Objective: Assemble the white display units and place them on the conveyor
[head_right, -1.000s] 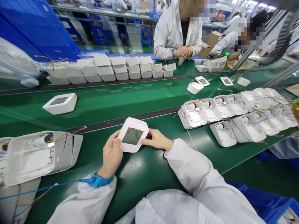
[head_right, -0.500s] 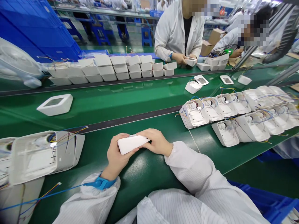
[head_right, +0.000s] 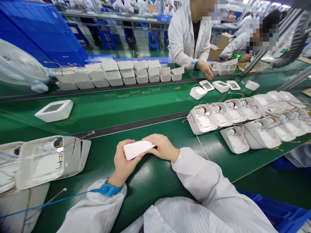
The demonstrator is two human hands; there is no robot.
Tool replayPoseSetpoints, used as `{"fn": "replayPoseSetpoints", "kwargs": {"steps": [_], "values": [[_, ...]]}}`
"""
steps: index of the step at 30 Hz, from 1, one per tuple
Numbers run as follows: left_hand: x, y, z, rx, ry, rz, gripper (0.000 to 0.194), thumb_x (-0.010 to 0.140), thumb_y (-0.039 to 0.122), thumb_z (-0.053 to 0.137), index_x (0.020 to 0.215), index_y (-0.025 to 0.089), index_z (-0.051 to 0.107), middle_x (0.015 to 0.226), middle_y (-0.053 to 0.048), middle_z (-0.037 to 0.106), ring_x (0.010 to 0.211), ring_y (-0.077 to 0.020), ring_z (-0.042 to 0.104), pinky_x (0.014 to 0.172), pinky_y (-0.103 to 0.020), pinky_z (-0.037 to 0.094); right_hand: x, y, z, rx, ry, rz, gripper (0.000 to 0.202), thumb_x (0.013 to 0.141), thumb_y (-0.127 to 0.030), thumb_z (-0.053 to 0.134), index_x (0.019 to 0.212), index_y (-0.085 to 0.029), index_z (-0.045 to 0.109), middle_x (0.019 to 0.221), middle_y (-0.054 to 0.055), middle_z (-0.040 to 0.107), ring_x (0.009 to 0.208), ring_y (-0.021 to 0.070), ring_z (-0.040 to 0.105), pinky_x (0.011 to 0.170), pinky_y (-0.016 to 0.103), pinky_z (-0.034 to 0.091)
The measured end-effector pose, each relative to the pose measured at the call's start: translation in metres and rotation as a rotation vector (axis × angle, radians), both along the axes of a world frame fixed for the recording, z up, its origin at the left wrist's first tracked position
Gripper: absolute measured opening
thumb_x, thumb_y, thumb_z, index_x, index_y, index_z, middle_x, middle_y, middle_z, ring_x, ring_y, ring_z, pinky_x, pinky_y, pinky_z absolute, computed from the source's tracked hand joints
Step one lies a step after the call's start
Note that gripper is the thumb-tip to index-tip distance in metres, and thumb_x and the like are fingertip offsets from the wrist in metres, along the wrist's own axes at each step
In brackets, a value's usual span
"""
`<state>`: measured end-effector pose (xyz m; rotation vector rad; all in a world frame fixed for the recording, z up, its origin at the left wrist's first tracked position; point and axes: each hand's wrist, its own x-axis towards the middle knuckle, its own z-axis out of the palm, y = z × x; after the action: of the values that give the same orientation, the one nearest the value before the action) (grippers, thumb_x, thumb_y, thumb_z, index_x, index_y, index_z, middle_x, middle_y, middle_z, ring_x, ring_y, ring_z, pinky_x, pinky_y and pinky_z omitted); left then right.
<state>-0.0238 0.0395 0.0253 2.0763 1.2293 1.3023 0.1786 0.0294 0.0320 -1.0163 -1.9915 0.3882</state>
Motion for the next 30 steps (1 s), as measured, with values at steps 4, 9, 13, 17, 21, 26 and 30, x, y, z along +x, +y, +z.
{"fn": "replayPoseSetpoints", "kwargs": {"steps": [4, 9, 13, 17, 21, 26, 30], "values": [[0.001, 0.0, 0.002, 0.01, 0.021, 0.003, 0.051, 0.073, 0.047, 0.076, 0.109, 0.02, 0.052, 0.102, -0.006, 0.061, 0.092, -0.0223, 0.062, 0.081, -0.036, 0.052, 0.002, 0.001, -0.001, -0.012, -0.02, 0.011, 0.043, 0.092, -0.051, 0.055, 0.122, -0.02, 0.061, 0.109, 0.012, 0.071, 0.101, 0.023, 0.066, 0.088, 0.038, 0.053], [0.0, -0.001, 0.001, 0.045, 0.03, -0.011, 0.052, 0.074, 0.046, 0.076, 0.112, 0.02, 0.051, 0.102, -0.007, 0.061, 0.093, -0.0231, 0.062, 0.082, -0.037, 0.053, 0.003, 0.002, 0.0, -0.036, -0.036, 0.026, 0.043, 0.092, -0.052, 0.056, 0.122, -0.022, 0.061, 0.109, 0.011, 0.072, 0.101, 0.0226, 0.067, 0.088, 0.037, 0.053], [0.0, 0.002, -0.007, 0.033, 0.014, -0.039, 0.067, 0.08, 0.049, 0.07, 0.133, 0.018, 0.043, 0.122, -0.013, 0.057, 0.112, -0.0284, 0.058, 0.095, -0.044, 0.05, 0.013, 0.008, -0.001, -0.061, -0.049, 0.024, 0.049, 0.088, -0.058, 0.059, 0.121, -0.021, 0.061, 0.11, 0.011, 0.071, 0.102, 0.0233, 0.068, 0.089, 0.036, 0.053], [0.005, 0.006, -0.016, -0.073, 0.018, -0.052, 0.076, 0.087, 0.043, 0.063, 0.149, 0.019, 0.025, 0.143, -0.019, 0.043, 0.131, -0.0315, 0.048, 0.104, -0.05, 0.046, 0.033, 0.02, -0.009, -0.291, 0.102, -0.298, 0.051, 0.086, -0.062, 0.057, 0.109, -0.018, 0.065, 0.091, 0.009, 0.072, 0.079, 0.0229, 0.069, 0.072, 0.034, 0.054], [0.009, 0.007, -0.015, -0.174, 0.166, -0.177, 0.055, 0.09, 0.038, 0.059, 0.14, 0.021, 0.042, 0.137, -0.014, 0.052, 0.128, -0.0286, 0.052, 0.106, -0.05, 0.045, 0.049, 0.036, -0.018, -0.48, 0.404, -0.608, 0.047, 0.092, -0.06, 0.047, 0.099, -0.017, 0.065, 0.057, -0.003, 0.056, 0.043, 0.0125, 0.052, 0.046, 0.025, 0.041], [0.009, 0.006, -0.011, -0.166, 0.241, -0.243, 0.034, 0.089, 0.034, 0.06, 0.121, 0.021, 0.059, 0.124, -0.011, 0.064, 0.118, -0.0265, 0.06, 0.101, -0.047, 0.05, 0.052, 0.082, -0.021, -0.443, 0.494, -0.6, 0.051, 0.094, -0.058, 0.039, 0.084, -0.015, 0.064, 0.052, -0.002, 0.052, 0.045, 0.011, 0.051, 0.046, 0.022, 0.04], [0.009, 0.007, -0.011, -0.124, 0.257, -0.269, 0.024, 0.088, 0.031, 0.061, 0.109, 0.02, 0.065, 0.112, -0.009, 0.069, 0.111, -0.0271, 0.063, 0.098, -0.049, 0.051, 0.039, 0.123, -0.026, -0.409, 0.507, -0.551, 0.043, 0.093, -0.051, 0.043, 0.101, -0.014, 0.064, 0.077, 0.006, 0.068, 0.066, 0.0154, 0.066, 0.059, 0.026, 0.052]]}}
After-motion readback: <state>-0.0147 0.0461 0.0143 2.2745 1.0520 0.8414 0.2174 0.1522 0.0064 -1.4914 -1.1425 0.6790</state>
